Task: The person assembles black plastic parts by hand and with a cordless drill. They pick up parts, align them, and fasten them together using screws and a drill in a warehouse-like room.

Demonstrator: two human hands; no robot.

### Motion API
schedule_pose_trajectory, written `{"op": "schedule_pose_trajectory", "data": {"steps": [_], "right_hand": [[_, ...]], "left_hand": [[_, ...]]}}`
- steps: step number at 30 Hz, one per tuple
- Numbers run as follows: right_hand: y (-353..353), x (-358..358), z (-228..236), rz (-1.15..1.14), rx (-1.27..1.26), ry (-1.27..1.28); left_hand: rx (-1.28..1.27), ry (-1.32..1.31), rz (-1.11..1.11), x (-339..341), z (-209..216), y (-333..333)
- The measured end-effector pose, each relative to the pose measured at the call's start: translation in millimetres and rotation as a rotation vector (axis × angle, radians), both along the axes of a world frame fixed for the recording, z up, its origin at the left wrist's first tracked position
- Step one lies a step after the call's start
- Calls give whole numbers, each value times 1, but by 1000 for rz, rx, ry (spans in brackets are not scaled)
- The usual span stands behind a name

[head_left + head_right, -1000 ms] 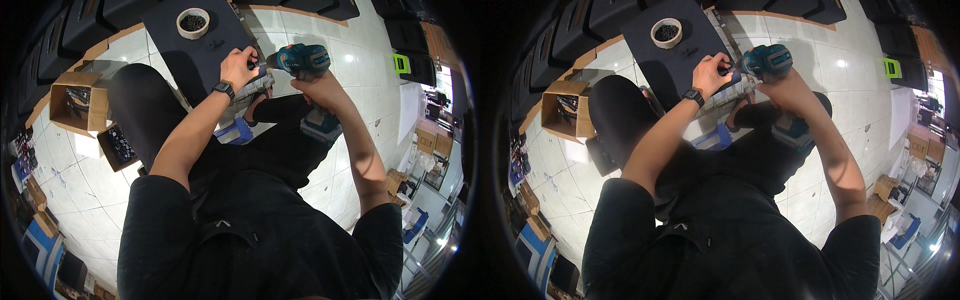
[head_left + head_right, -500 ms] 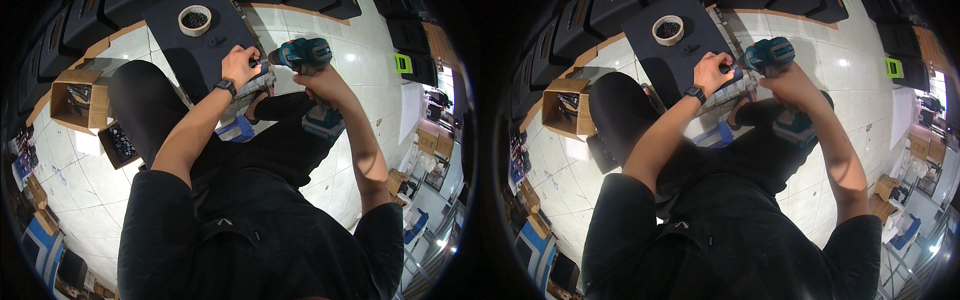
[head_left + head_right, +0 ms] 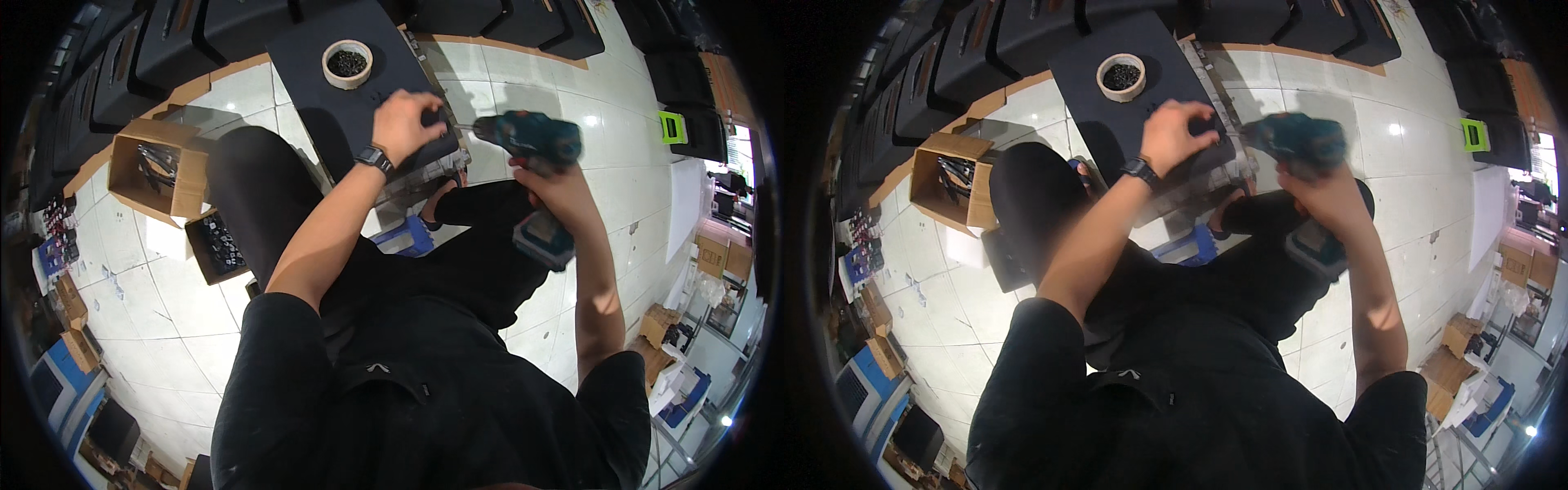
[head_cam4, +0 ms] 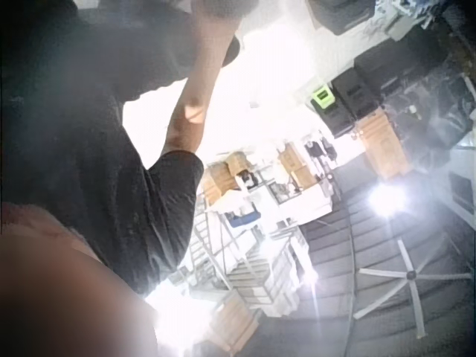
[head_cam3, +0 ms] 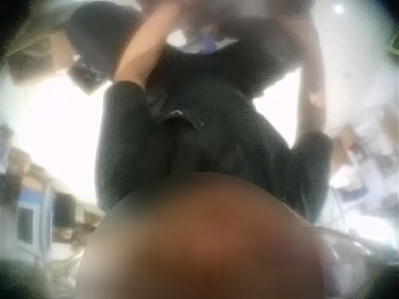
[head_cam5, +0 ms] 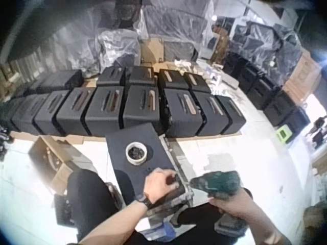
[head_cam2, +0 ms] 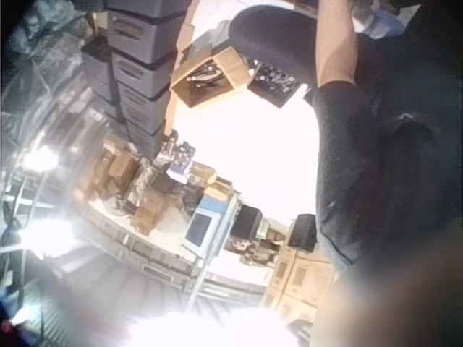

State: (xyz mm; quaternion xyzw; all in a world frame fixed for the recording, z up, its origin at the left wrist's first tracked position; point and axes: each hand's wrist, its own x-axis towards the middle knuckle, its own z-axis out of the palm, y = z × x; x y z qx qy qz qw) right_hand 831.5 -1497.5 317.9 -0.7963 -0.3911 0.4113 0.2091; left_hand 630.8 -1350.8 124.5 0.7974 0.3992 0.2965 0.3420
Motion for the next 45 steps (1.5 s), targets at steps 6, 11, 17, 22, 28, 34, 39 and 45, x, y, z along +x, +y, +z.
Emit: {"op": "schedule_pose_trajectory", "data": {"steps": [6,11,17,22,28,34,39,45], "right_hand": [[-57,14,21,-172,205,156],[-86,14,16,-341,269,245],[-103,13,3,-319,268,284],[-99,-5,4,-257,297,344],[-88,-32,-19,-75,291,416],[-76,-71,-55,160,354,327],[-69,-90,-78,213,361,329],[-64,-102,-79,332,371,238]], "left_hand": [[28,155,479,-75,14,111],[156,633,385,-58,4,127],[235,676,330,-52,5,130],[201,303,357,-75,2,136],[-385,-353,344,-113,22,90],[-1039,-990,310,-136,20,-13],[-1159,-1076,321,-151,13,-36],[-1225,-1091,289,-168,14,-49]]}}
